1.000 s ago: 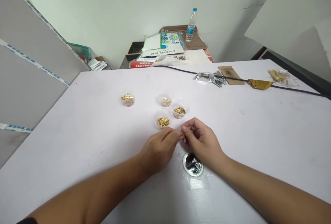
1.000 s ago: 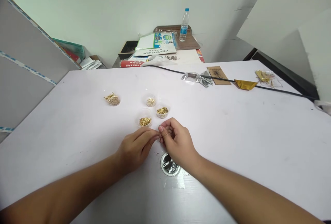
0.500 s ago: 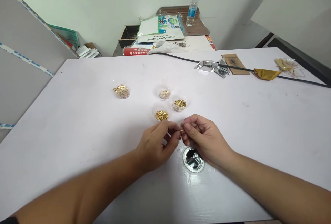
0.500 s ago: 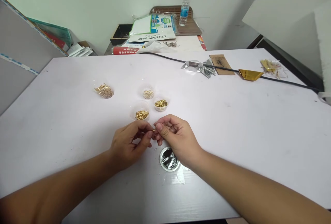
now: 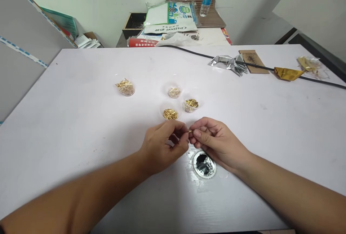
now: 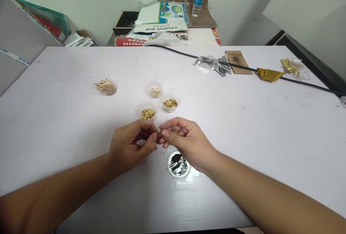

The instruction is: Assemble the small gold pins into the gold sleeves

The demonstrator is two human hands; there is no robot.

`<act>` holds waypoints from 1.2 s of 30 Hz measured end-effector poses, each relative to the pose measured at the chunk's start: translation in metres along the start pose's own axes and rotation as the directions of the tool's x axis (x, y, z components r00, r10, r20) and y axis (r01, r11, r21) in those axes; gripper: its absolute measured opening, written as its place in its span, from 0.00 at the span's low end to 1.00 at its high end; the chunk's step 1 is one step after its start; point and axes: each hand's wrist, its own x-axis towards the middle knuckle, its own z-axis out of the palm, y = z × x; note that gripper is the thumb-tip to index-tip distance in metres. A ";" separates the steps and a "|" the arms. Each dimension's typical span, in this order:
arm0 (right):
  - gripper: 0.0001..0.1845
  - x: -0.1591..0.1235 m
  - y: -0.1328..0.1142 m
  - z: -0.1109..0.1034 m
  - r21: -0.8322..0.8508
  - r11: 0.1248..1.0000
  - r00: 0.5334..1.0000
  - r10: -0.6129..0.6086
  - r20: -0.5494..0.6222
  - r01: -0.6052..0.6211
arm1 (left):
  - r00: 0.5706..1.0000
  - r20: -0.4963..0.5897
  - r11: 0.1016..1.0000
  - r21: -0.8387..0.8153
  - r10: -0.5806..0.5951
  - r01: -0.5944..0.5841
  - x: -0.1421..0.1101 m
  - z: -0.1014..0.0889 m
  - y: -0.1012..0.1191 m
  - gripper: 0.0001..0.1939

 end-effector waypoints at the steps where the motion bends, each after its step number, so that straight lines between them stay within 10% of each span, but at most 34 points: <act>1: 0.06 0.001 0.000 0.000 -0.006 1.000 1.000 -0.002 -0.003 0.002 | 1.000 0.002 1.000 -0.007 0.003 -0.003 0.000 0.000 0.000 0.02; 36: 0.01 0.004 -0.010 -0.010 -0.253 0.958 0.988 -0.108 0.110 0.133 | 0.993 0.077 0.992 -0.099 0.085 -0.077 0.000 -0.001 -0.005 0.01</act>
